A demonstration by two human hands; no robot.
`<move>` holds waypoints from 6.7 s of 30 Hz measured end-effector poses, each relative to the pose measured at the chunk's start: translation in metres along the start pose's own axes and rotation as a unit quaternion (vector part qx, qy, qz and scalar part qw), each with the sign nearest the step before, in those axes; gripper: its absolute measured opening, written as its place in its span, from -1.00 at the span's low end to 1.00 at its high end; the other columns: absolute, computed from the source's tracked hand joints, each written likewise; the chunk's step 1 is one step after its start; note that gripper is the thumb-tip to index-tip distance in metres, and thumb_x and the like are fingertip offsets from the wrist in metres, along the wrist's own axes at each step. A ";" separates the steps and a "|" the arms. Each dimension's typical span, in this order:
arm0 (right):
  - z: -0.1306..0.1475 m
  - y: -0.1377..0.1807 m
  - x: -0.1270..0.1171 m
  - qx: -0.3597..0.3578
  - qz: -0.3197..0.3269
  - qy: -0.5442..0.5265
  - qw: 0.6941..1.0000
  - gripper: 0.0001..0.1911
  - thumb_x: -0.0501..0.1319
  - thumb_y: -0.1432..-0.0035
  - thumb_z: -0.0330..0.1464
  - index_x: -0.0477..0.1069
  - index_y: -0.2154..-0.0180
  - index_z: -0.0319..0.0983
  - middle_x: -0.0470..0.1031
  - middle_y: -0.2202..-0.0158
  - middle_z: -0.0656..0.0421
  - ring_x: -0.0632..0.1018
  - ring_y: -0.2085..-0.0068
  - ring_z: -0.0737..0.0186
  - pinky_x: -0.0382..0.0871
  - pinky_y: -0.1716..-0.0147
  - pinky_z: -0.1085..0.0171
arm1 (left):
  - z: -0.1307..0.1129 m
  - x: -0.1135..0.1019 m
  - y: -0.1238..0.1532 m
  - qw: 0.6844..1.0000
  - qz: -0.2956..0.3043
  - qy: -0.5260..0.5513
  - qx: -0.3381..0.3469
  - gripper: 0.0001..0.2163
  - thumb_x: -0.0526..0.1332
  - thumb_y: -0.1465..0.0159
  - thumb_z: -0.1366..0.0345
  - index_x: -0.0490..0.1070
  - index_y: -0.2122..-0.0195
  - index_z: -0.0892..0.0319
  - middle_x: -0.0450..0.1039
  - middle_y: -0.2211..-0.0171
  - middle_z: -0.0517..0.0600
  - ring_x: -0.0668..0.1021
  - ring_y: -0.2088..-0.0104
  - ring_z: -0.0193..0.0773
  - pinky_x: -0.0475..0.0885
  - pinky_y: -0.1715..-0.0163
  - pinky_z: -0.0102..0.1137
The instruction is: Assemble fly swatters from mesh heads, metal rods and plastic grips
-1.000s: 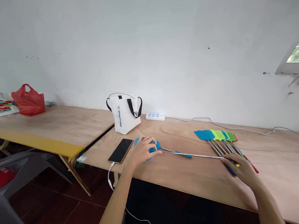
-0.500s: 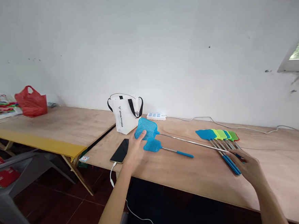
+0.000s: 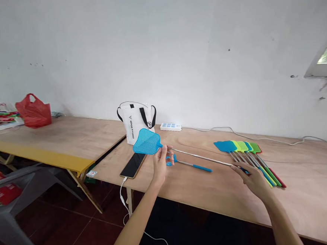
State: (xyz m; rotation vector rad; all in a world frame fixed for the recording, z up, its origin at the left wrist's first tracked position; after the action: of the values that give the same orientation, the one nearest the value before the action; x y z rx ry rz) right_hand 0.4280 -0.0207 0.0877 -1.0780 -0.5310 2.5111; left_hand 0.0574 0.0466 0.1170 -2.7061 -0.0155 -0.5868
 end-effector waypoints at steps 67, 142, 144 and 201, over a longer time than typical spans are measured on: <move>0.031 0.025 0.107 -0.050 0.049 0.178 0.981 -0.61 -0.02 -0.40 -0.09 0.48 0.26 -0.12 0.56 0.14 0.08 0.53 0.06 0.00 0.28 0.19 0.13 | 0.088 0.059 0.049 0.756 0.312 -0.573 0.060 -0.67 0.09 -0.47 0.08 0.53 0.31 0.12 0.60 0.37 0.01 0.60 0.33 -0.13 0.26 0.34 -0.40; 0.137 0.041 0.062 -0.174 -0.026 0.141 0.974 -0.53 -0.05 -0.48 -0.15 0.59 0.24 -0.10 0.66 0.32 0.13 0.62 0.34 0.21 0.22 0.38 0.31 | 0.054 0.045 0.039 0.985 0.056 0.073 -0.148 -0.52 0.33 -0.21 -0.18 0.55 0.21 0.21 0.35 0.44 -0.08 0.18 0.61 -0.50 0.09 0.68 -0.54; 0.130 0.038 0.061 -0.162 -0.017 0.136 0.977 -0.52 -0.05 -0.47 -0.11 0.58 0.27 -0.10 0.64 0.34 0.12 0.61 0.35 0.20 0.22 0.39 0.32 | 0.036 0.027 0.023 0.992 0.023 0.064 -0.103 -0.53 0.36 -0.18 -0.16 0.53 0.25 0.22 0.41 0.36 -0.04 0.22 0.60 -0.52 0.10 0.68 -0.56; 0.057 0.020 0.093 -0.072 0.079 0.096 0.990 -0.63 0.00 -0.39 -0.12 0.55 0.12 -0.07 0.63 0.13 0.14 0.60 0.15 0.11 0.41 0.21 0.23 | 0.125 0.069 0.077 0.915 0.232 -0.046 -0.327 -0.50 0.24 -0.30 -0.14 0.29 -0.03 0.18 0.52 0.07 0.14 0.52 0.53 -0.39 0.42 0.67 -0.48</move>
State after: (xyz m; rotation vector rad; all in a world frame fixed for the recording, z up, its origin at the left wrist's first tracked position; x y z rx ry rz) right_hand 0.3218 -0.0063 0.0580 -1.4518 -0.6003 2.4961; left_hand 0.1768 0.0147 0.0116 -3.1827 0.9283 -0.3529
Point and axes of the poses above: each hand's wrist, its own y-axis away from the middle knuckle, its own x-axis out of the palm, z = x × y, the point moved 10 cm from there along -y, towards the middle knuckle
